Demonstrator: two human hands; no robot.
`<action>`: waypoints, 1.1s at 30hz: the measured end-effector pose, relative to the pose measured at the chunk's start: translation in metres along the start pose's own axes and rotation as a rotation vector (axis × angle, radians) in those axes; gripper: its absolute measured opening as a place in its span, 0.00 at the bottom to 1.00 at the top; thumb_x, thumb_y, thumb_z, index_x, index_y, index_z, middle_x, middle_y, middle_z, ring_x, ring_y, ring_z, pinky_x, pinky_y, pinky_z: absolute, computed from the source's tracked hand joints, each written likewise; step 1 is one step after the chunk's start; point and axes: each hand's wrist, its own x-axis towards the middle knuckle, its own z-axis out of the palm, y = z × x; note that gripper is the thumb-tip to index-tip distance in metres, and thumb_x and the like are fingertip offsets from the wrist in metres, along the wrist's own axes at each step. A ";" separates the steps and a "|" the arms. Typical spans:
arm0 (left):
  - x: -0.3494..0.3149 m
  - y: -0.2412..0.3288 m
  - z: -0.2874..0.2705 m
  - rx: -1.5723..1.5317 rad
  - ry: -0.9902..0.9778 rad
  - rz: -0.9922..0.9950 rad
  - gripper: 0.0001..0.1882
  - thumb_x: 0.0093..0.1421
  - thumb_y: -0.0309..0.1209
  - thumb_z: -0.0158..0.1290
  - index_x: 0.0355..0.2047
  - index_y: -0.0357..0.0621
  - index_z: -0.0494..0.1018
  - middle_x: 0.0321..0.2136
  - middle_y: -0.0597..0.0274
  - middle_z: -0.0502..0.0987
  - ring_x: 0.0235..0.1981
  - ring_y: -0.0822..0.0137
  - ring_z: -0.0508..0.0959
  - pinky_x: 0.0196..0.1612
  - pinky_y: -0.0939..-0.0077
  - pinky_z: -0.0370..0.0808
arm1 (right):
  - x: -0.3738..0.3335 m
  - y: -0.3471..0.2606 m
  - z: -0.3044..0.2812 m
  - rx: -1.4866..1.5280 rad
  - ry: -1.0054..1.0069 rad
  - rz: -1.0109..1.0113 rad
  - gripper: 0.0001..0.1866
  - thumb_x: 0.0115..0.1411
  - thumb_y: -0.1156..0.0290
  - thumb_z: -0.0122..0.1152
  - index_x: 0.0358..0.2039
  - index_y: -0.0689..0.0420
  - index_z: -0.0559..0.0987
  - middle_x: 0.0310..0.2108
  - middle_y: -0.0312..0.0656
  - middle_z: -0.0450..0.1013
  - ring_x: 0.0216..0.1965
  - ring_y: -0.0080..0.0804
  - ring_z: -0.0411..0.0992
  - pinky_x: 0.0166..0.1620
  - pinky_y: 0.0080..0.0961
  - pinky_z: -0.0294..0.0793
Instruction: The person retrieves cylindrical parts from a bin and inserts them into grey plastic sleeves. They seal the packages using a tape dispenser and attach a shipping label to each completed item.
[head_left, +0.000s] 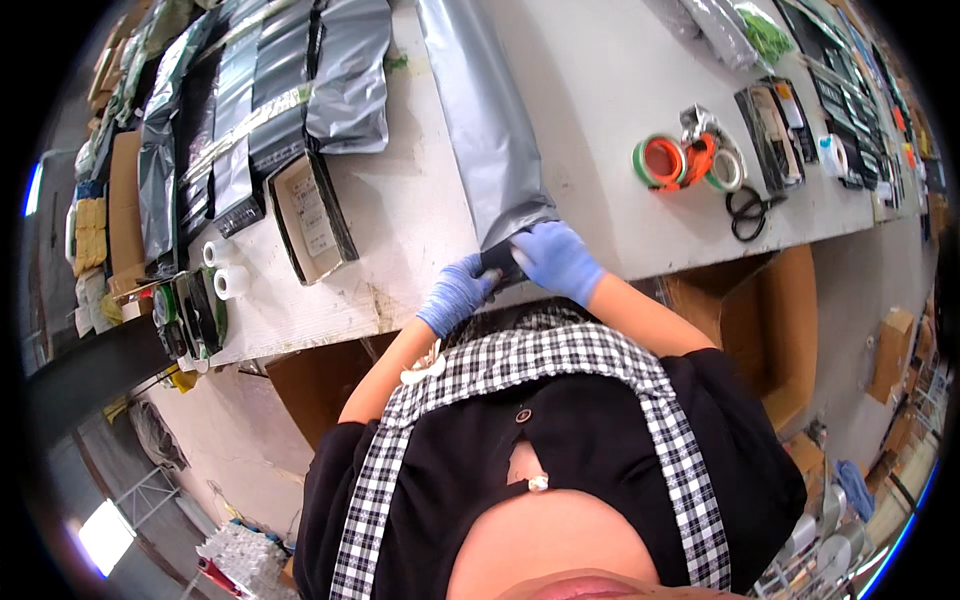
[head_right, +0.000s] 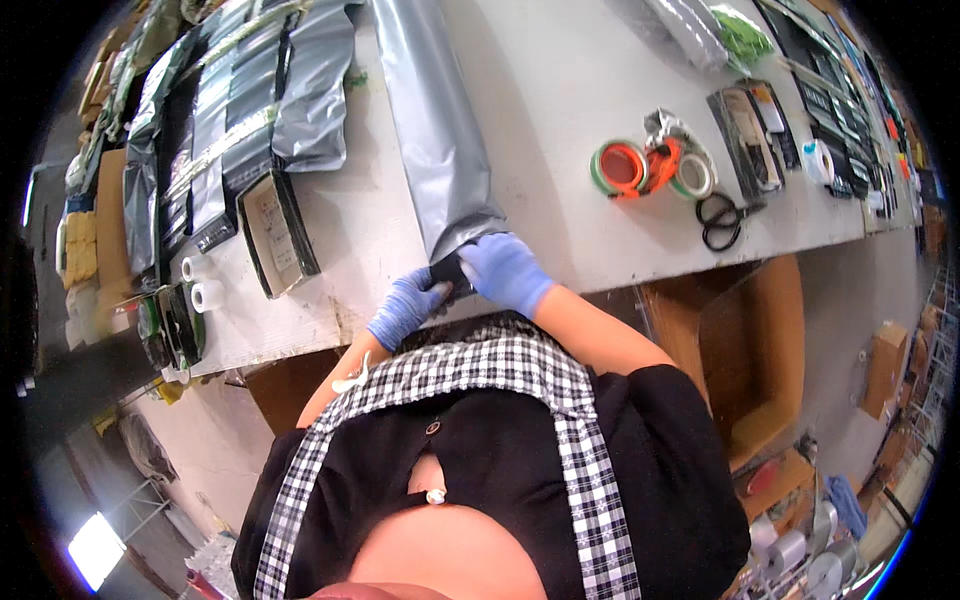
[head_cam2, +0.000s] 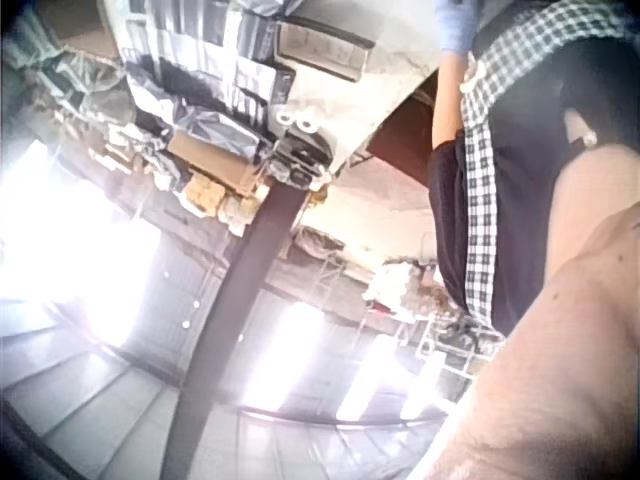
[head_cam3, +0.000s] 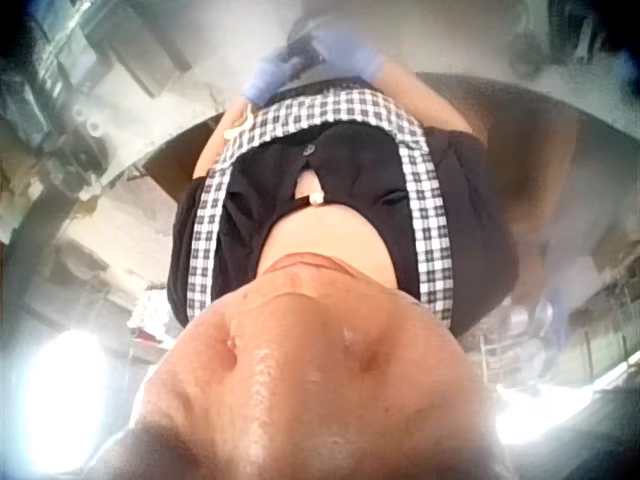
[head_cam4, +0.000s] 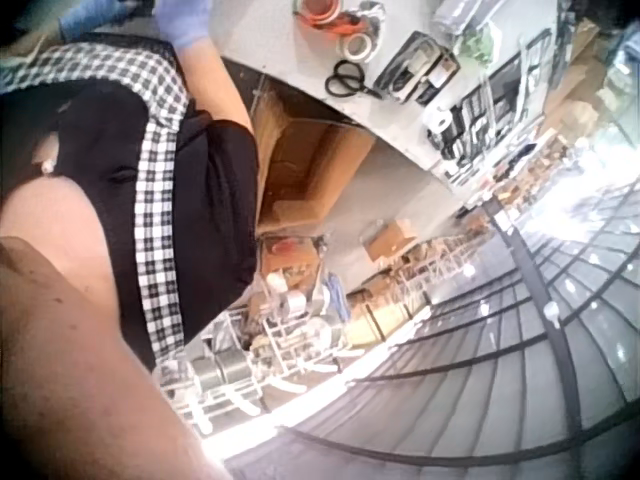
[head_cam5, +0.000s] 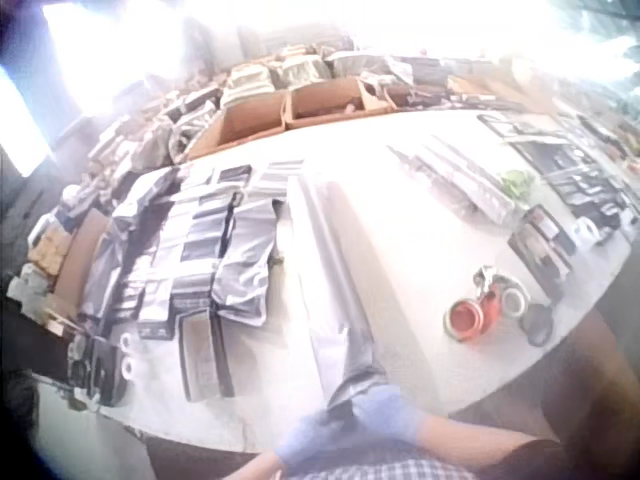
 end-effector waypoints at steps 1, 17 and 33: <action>-0.003 -0.016 0.000 0.081 0.103 0.172 0.15 0.61 0.36 0.56 0.43 0.39 0.77 0.25 0.54 0.81 0.29 0.63 0.81 0.36 0.69 0.76 | -0.022 0.005 0.013 0.187 0.441 -0.182 0.07 0.53 0.69 0.63 0.33 0.56 0.78 0.31 0.46 0.74 0.35 0.46 0.73 0.42 0.38 0.72; -0.062 -0.027 0.029 -0.360 0.075 0.133 0.08 0.59 0.26 0.57 0.39 0.37 0.79 0.27 0.67 0.79 0.25 0.78 0.73 0.29 0.82 0.72 | -0.120 -0.007 0.004 0.346 0.491 0.126 0.06 0.55 0.74 0.63 0.35 0.57 0.79 0.26 0.42 0.74 0.28 0.38 0.74 0.35 0.30 0.75; -0.061 -0.052 0.017 0.066 0.074 0.324 0.14 0.54 0.26 0.59 0.41 0.36 0.78 0.31 0.58 0.82 0.31 0.68 0.80 0.39 0.73 0.76 | -0.236 0.088 0.037 -0.053 -0.489 0.299 0.16 0.62 0.59 0.53 0.44 0.56 0.80 0.46 0.48 0.76 0.50 0.48 0.73 0.53 0.42 0.72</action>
